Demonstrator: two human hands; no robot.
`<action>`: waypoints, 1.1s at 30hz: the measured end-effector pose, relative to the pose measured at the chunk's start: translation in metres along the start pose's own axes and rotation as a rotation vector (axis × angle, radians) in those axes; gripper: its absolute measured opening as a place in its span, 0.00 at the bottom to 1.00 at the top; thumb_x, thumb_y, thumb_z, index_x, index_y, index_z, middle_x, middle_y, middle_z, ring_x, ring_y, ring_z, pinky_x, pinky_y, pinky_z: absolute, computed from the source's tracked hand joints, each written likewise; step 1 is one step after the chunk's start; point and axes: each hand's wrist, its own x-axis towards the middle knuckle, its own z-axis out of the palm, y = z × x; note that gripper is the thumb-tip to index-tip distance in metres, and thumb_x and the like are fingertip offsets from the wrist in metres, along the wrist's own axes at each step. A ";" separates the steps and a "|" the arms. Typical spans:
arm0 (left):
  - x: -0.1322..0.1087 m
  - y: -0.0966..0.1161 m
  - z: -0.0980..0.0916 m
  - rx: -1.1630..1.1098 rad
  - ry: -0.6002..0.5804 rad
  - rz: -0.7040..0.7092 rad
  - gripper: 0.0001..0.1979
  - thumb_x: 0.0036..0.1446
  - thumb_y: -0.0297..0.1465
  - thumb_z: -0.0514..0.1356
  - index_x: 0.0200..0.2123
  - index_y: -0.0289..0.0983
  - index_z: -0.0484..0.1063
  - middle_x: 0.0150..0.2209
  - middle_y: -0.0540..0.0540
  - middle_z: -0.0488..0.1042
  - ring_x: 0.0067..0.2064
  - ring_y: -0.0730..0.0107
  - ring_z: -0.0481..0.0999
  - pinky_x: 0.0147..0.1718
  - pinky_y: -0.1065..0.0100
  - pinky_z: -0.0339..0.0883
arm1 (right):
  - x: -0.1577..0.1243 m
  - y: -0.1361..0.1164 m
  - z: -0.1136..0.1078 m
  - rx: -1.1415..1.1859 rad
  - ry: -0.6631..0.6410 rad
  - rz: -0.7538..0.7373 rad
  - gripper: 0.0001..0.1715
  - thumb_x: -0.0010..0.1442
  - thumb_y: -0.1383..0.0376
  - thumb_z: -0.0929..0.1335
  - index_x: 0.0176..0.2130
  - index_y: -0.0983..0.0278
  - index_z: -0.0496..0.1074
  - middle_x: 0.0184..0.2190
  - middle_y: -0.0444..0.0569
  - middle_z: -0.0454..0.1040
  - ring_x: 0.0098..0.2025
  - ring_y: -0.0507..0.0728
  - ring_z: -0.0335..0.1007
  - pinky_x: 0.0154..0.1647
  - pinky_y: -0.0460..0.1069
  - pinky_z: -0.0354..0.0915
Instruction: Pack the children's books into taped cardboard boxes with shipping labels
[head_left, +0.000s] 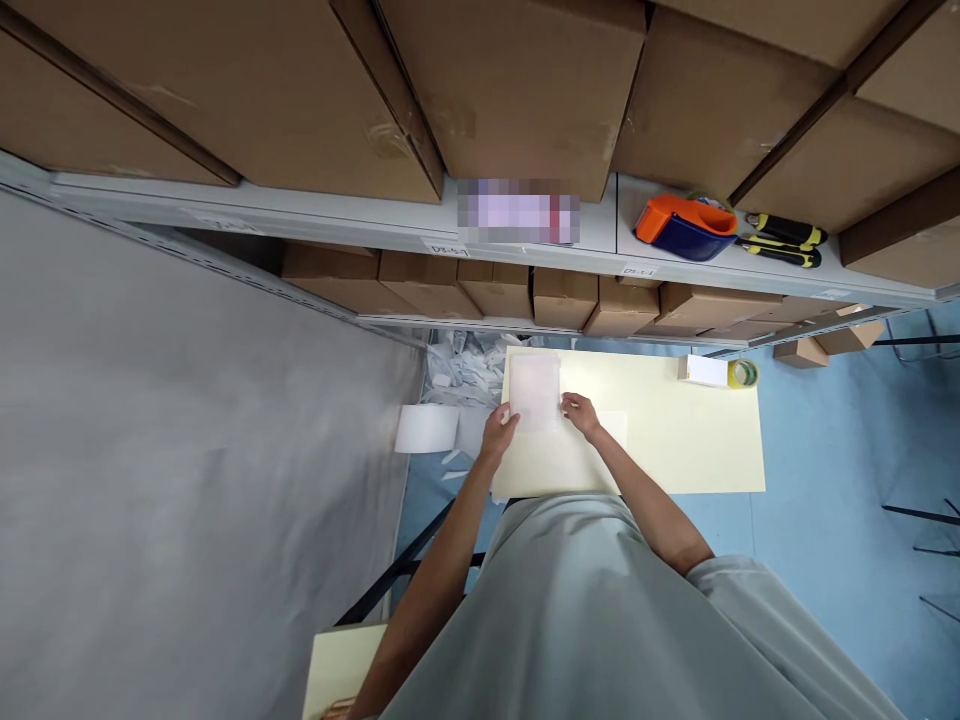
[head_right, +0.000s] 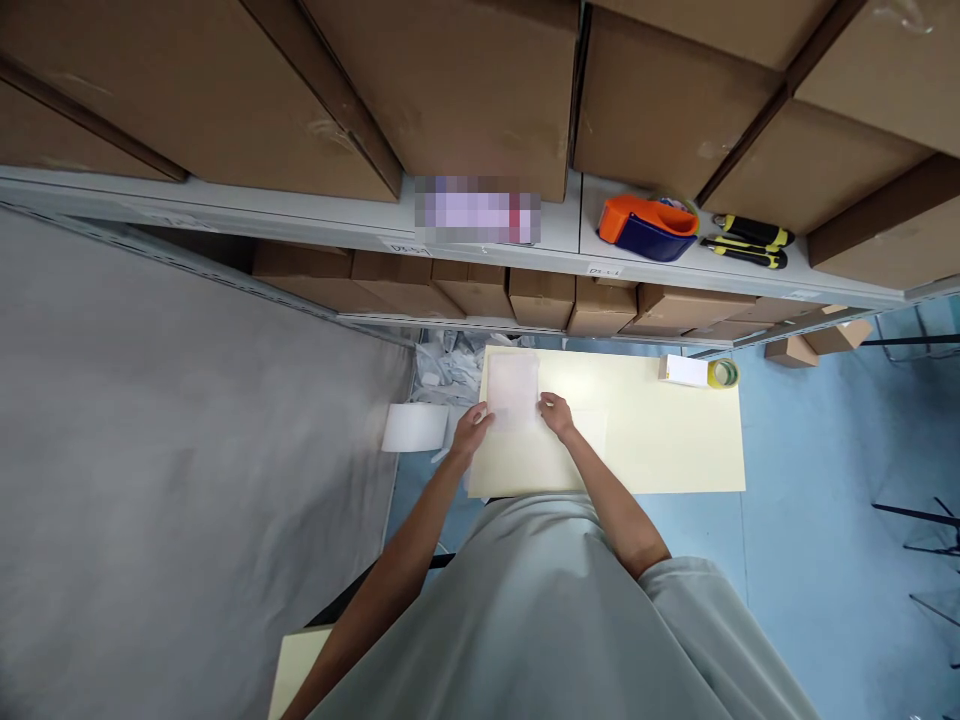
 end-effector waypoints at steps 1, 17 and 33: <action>-0.006 0.002 0.000 0.021 0.016 -0.009 0.25 0.54 0.41 0.72 0.53 0.39 0.77 0.62 0.33 0.78 0.70 0.38 0.71 0.66 0.44 0.68 | -0.004 0.000 -0.006 0.010 -0.009 0.000 0.18 0.54 0.54 0.75 0.43 0.59 0.80 0.39 0.48 0.83 0.41 0.57 0.79 0.48 0.56 0.78; -0.173 0.062 0.087 -0.200 0.273 0.281 0.22 0.55 0.52 0.71 0.39 0.40 0.78 0.59 0.35 0.81 0.62 0.49 0.80 0.64 0.49 0.72 | -0.108 -0.046 -0.122 0.036 -0.465 -0.222 0.28 0.56 0.46 0.77 0.48 0.61 0.81 0.46 0.56 0.86 0.47 0.63 0.84 0.52 0.59 0.75; -0.444 -0.063 0.084 -0.497 1.096 0.287 0.23 0.58 0.54 0.69 0.34 0.41 0.73 0.54 0.36 0.83 0.59 0.50 0.82 0.55 0.52 0.77 | -0.270 -0.009 -0.022 -0.336 -1.253 -0.359 0.31 0.60 0.40 0.76 0.50 0.60 0.81 0.47 0.56 0.86 0.48 0.63 0.84 0.56 0.59 0.75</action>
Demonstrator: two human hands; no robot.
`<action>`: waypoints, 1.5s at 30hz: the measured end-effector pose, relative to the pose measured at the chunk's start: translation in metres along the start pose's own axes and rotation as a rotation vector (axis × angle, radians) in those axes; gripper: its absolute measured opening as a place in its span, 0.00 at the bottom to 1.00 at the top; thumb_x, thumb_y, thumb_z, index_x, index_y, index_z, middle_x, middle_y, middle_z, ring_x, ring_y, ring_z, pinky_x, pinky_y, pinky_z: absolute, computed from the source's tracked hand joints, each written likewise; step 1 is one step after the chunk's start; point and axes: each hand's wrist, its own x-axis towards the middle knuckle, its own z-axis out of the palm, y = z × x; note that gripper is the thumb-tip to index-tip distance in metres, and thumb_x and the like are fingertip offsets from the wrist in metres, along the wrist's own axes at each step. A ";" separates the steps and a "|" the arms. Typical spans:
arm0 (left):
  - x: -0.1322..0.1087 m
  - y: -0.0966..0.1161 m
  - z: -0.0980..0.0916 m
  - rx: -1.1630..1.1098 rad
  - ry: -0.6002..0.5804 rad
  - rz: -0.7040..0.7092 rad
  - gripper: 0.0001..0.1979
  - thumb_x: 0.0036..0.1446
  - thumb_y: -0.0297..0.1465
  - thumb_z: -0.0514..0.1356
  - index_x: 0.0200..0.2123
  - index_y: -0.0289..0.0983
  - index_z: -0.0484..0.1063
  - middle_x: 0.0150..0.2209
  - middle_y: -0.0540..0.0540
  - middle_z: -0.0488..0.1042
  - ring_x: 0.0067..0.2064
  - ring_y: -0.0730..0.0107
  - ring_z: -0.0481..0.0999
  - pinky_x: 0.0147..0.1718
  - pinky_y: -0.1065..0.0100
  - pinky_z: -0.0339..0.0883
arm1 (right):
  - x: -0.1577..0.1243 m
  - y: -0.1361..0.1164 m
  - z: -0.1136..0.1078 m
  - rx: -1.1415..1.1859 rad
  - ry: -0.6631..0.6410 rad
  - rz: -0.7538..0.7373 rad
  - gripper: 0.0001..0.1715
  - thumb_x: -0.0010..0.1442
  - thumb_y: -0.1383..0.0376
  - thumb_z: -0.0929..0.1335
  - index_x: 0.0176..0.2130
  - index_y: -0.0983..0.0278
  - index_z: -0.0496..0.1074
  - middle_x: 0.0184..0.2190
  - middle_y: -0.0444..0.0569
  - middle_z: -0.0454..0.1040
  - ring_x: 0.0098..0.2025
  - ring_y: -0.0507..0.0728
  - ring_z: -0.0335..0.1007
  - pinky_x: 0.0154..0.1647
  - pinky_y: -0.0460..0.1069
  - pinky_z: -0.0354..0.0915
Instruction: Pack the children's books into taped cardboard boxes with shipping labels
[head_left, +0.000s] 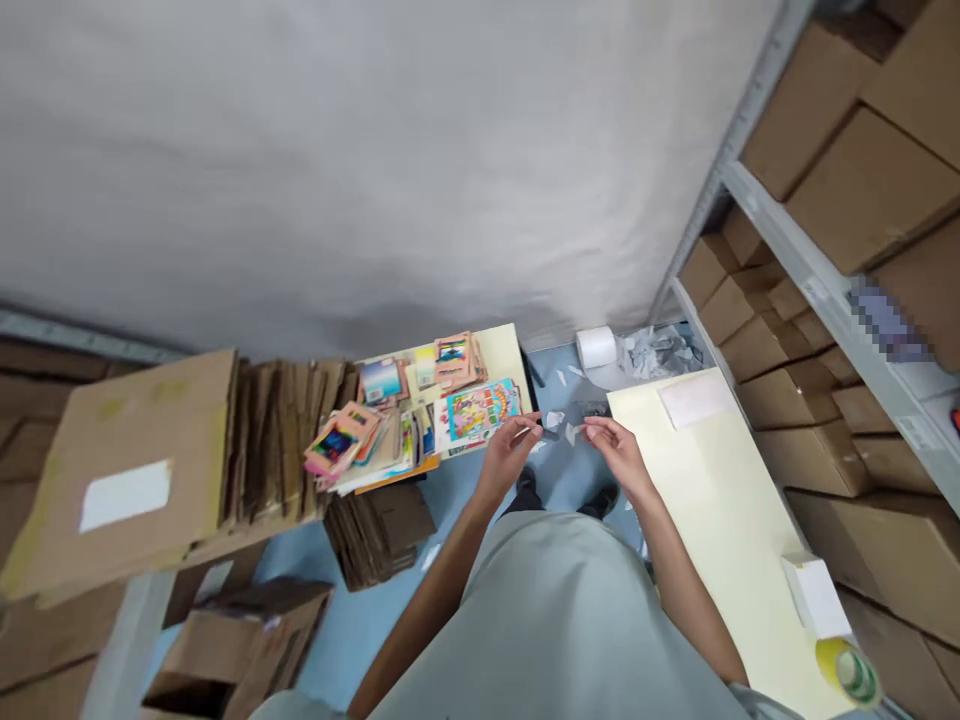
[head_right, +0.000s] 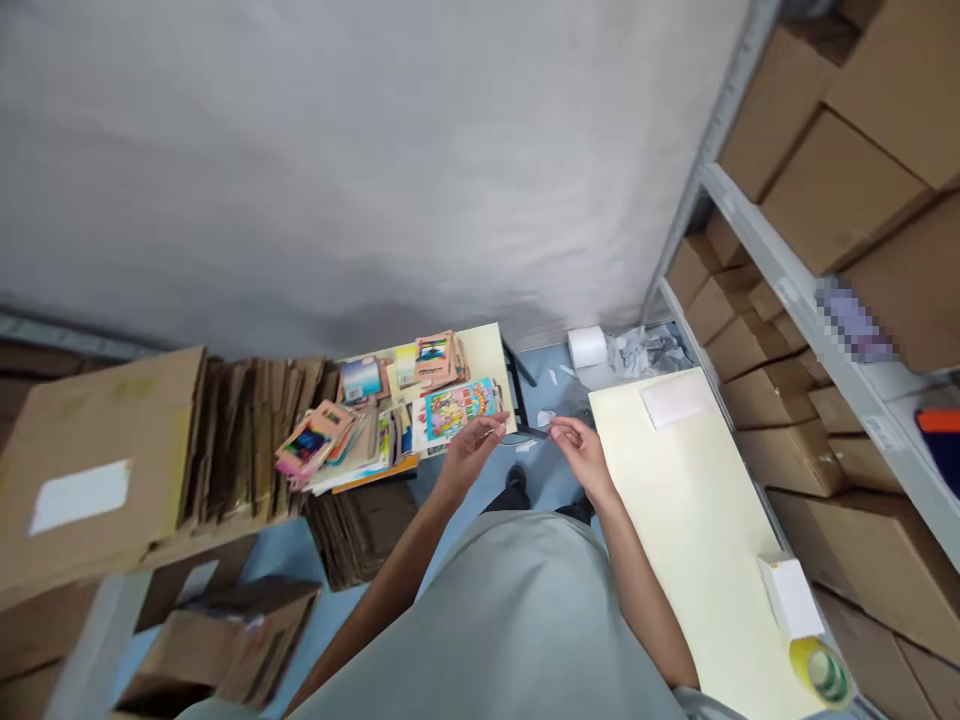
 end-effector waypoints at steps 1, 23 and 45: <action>-0.006 -0.004 -0.018 -0.022 0.045 -0.001 0.22 0.58 0.54 0.69 0.34 0.41 0.73 0.54 0.36 0.83 0.60 0.49 0.81 0.55 0.52 0.77 | 0.001 -0.001 0.018 -0.031 -0.049 0.003 0.31 0.60 0.40 0.76 0.50 0.60 0.81 0.47 0.55 0.86 0.48 0.64 0.84 0.56 0.59 0.75; -0.145 -0.078 -0.484 -0.112 1.080 0.086 0.14 0.58 0.44 0.67 0.39 0.40 0.74 0.52 0.40 0.82 0.56 0.57 0.82 0.61 0.54 0.73 | 0.032 0.063 0.498 -0.415 -0.785 -0.013 0.25 0.58 0.46 0.77 0.47 0.59 0.82 0.38 0.48 0.84 0.40 0.60 0.81 0.47 0.55 0.76; -0.170 -0.107 -0.515 -0.791 1.195 -0.074 0.23 0.47 0.43 0.79 0.44 0.41 0.78 0.46 0.43 0.85 0.51 0.60 0.85 0.52 0.61 0.79 | 0.022 0.068 0.604 -0.292 -0.708 0.009 0.30 0.51 0.38 0.78 0.35 0.57 0.71 0.32 0.45 0.78 0.29 0.56 0.75 0.29 0.50 0.73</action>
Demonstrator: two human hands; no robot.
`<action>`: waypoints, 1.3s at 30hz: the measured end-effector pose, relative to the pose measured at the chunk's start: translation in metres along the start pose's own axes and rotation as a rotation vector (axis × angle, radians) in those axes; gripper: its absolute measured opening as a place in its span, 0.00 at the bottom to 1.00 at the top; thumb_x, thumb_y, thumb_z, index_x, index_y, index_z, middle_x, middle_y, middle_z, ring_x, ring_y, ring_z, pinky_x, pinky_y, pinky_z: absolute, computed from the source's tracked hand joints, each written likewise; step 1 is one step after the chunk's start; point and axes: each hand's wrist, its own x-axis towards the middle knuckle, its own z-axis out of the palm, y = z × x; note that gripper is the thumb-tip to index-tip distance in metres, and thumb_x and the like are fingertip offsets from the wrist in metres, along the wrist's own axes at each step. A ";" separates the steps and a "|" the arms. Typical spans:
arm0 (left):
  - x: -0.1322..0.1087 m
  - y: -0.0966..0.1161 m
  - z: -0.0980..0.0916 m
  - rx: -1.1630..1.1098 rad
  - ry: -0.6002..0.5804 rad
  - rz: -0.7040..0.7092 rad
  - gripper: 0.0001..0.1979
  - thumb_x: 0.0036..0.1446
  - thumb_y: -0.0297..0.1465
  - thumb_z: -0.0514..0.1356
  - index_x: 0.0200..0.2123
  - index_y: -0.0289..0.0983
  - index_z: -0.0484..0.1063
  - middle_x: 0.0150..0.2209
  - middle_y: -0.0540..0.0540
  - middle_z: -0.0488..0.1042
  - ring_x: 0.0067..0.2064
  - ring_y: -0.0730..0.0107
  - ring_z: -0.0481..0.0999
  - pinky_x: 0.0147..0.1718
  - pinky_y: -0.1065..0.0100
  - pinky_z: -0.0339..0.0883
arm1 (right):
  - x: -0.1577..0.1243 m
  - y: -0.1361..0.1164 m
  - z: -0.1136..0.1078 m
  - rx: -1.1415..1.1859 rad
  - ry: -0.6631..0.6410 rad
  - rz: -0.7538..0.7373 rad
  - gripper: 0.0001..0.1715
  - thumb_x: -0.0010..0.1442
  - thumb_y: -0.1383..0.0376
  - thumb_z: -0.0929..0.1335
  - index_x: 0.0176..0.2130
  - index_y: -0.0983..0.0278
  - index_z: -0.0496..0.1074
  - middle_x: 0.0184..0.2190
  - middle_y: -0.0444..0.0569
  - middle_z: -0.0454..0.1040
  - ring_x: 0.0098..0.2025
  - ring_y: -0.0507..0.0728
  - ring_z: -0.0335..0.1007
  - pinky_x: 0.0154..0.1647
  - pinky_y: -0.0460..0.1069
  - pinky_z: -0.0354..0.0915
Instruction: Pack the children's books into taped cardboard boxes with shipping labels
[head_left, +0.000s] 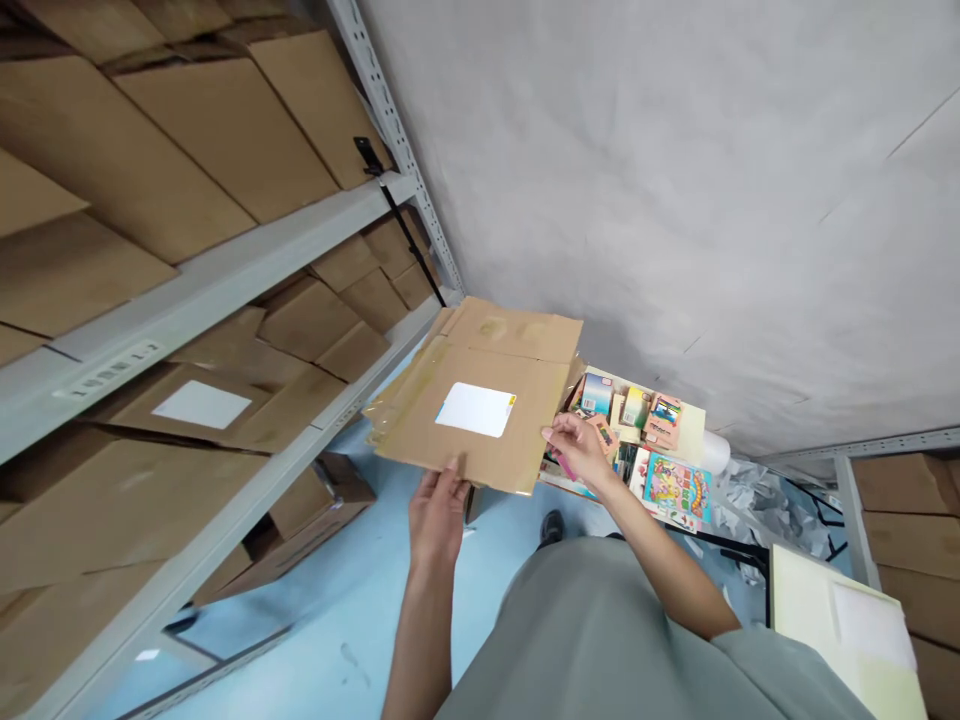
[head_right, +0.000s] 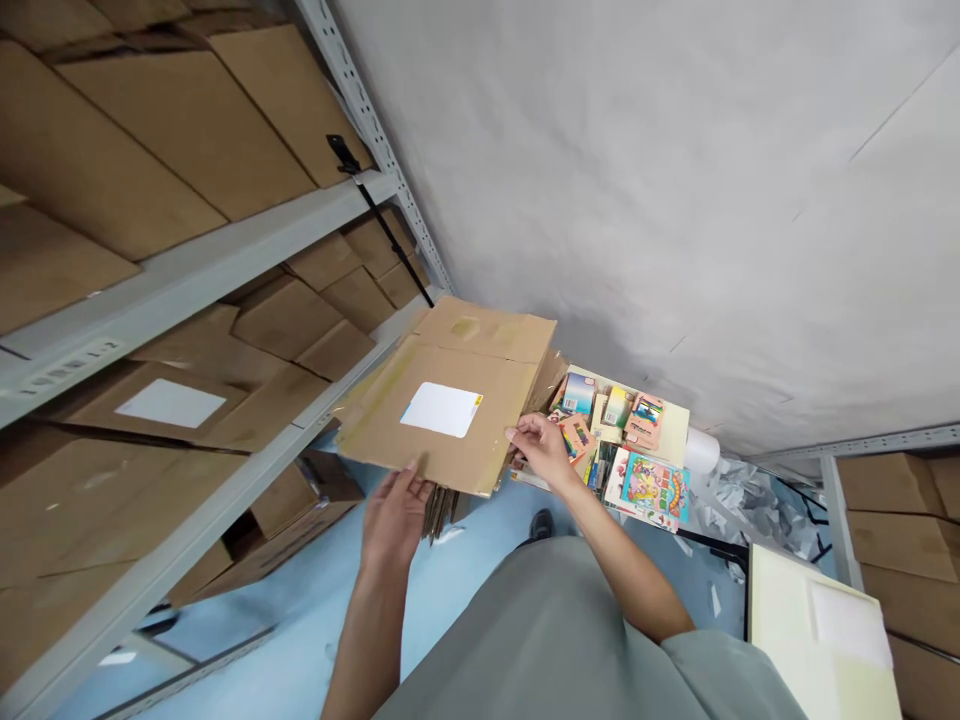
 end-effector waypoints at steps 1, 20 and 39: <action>-0.005 0.004 0.005 -0.002 -0.036 0.007 0.23 0.48 0.44 0.79 0.43 0.41 0.79 0.46 0.43 0.85 0.51 0.61 0.85 0.53 0.61 0.79 | -0.007 -0.007 -0.006 0.003 0.003 -0.019 0.30 0.52 0.38 0.78 0.36 0.57 0.72 0.32 0.45 0.78 0.30 0.56 0.75 0.30 0.50 0.73; -0.134 -0.091 0.232 0.502 -1.245 -0.148 0.25 0.55 0.52 0.74 0.46 0.41 0.80 0.47 0.42 0.86 0.55 0.54 0.83 0.59 0.55 0.77 | -0.290 0.025 -0.233 -0.172 1.445 -0.072 0.33 0.58 0.38 0.76 0.48 0.60 0.80 0.49 0.58 0.83 0.51 0.68 0.80 0.49 0.60 0.77; -0.491 -0.379 0.280 0.870 -1.988 0.014 0.31 0.50 0.58 0.71 0.44 0.39 0.77 0.46 0.37 0.84 0.52 0.50 0.84 0.58 0.53 0.75 | -0.702 0.174 -0.306 0.121 2.148 -0.120 0.23 0.61 0.49 0.73 0.48 0.60 0.75 0.49 0.56 0.82 0.52 0.64 0.79 0.58 0.62 0.75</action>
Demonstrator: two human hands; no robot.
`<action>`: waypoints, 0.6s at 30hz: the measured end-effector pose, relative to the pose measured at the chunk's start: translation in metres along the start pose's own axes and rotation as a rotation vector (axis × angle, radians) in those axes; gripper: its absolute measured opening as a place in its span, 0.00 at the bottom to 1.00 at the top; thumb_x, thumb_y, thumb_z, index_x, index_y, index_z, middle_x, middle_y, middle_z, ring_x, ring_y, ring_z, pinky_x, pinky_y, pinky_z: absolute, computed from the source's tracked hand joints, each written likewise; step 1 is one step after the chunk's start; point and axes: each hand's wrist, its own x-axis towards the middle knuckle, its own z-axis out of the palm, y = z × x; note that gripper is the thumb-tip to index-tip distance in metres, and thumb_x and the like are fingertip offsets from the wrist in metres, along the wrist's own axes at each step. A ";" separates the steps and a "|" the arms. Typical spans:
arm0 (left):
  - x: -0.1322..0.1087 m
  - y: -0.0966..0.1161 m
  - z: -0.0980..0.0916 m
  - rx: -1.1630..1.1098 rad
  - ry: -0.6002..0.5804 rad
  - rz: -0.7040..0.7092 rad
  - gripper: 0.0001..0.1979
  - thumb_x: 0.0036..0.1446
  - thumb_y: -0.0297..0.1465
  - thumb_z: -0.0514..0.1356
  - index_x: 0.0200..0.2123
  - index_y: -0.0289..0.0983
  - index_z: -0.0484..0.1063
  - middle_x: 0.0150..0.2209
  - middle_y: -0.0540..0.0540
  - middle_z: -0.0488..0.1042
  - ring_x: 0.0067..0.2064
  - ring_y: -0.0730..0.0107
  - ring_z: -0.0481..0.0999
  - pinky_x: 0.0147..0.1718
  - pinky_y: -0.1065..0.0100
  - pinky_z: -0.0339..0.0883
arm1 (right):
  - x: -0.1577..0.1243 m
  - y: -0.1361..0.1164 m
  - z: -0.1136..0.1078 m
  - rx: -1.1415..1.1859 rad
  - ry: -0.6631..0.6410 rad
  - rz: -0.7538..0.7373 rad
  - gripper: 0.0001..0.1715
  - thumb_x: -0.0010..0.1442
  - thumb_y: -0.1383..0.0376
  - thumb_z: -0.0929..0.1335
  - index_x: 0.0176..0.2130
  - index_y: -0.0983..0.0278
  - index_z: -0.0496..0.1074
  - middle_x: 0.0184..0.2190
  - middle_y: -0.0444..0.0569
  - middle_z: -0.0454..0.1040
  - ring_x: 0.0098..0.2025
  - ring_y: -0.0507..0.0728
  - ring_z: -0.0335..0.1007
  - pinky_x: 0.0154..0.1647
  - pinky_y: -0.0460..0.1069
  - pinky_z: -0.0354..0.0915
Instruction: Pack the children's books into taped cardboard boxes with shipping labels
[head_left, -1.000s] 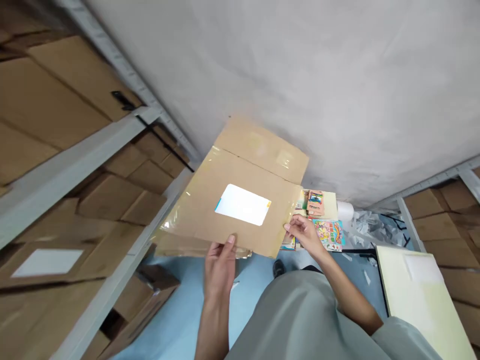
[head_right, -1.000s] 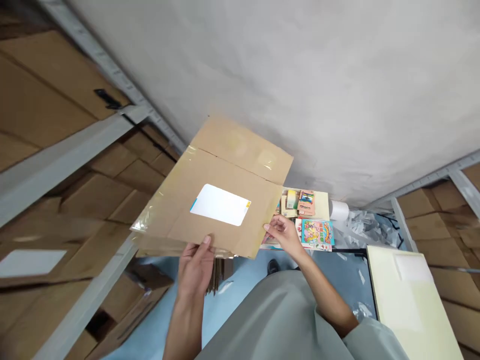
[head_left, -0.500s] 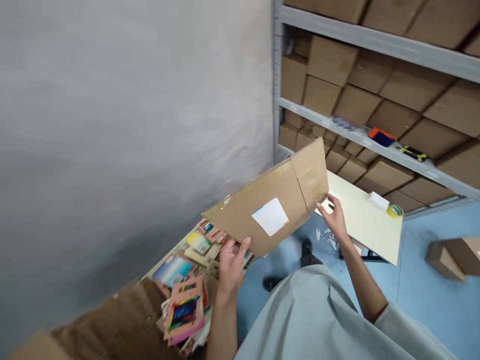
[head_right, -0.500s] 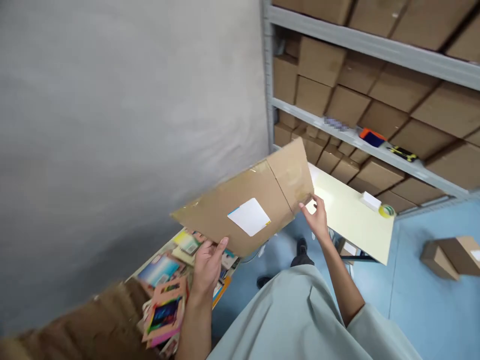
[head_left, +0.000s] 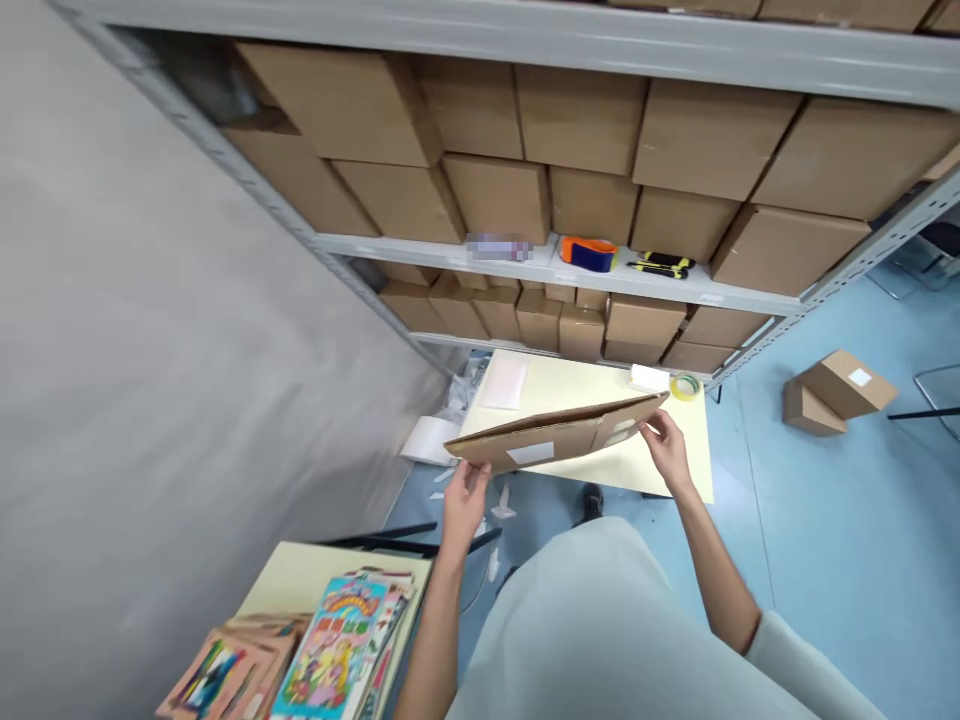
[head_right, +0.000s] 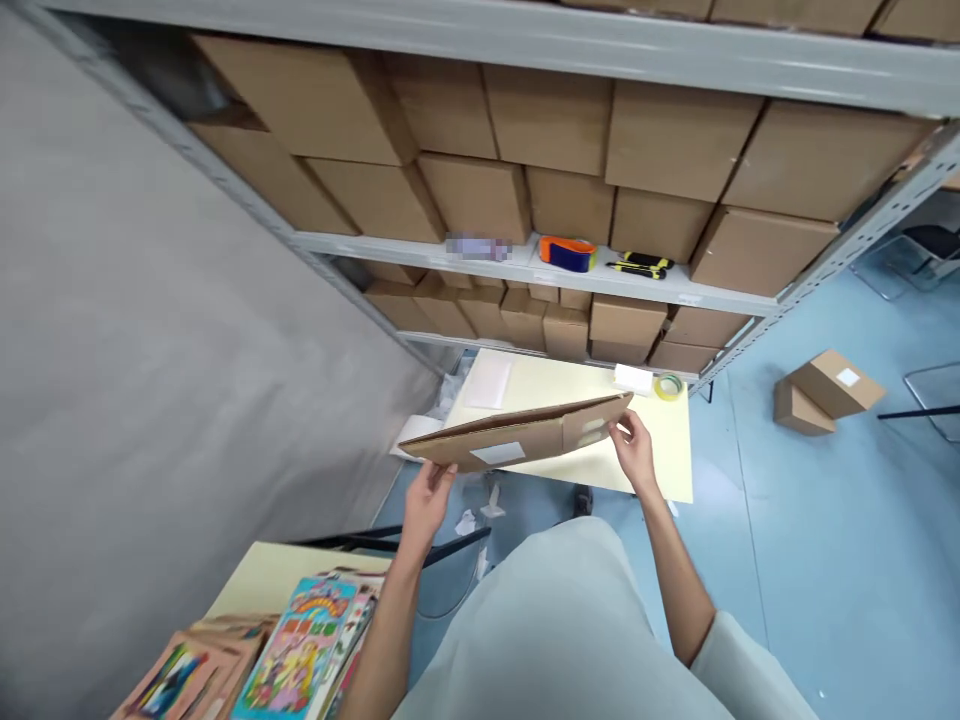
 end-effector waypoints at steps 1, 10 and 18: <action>0.012 -0.004 0.019 0.038 -0.017 0.001 0.30 0.51 0.57 0.70 0.44 0.39 0.76 0.45 0.37 0.84 0.51 0.50 0.84 0.58 0.52 0.75 | 0.009 0.006 -0.010 -0.001 0.010 0.016 0.21 0.62 0.49 0.72 0.47 0.60 0.74 0.48 0.55 0.82 0.51 0.64 0.79 0.58 0.61 0.75; 0.083 -0.029 0.120 0.289 -0.190 -0.007 0.22 0.62 0.48 0.59 0.51 0.39 0.71 0.52 0.35 0.82 0.57 0.52 0.81 0.58 0.51 0.77 | 0.047 0.052 -0.051 -0.053 0.066 0.134 0.21 0.65 0.50 0.67 0.48 0.62 0.71 0.48 0.56 0.80 0.52 0.60 0.76 0.62 0.58 0.73; 0.104 -0.036 0.146 0.259 -0.335 -0.113 0.17 0.55 0.37 0.59 0.47 0.38 0.74 0.49 0.37 0.84 0.55 0.52 0.83 0.62 0.49 0.73 | 0.038 0.078 -0.030 -0.147 0.031 0.226 0.30 0.67 0.54 0.61 0.60 0.66 0.70 0.61 0.62 0.78 0.64 0.60 0.75 0.69 0.58 0.68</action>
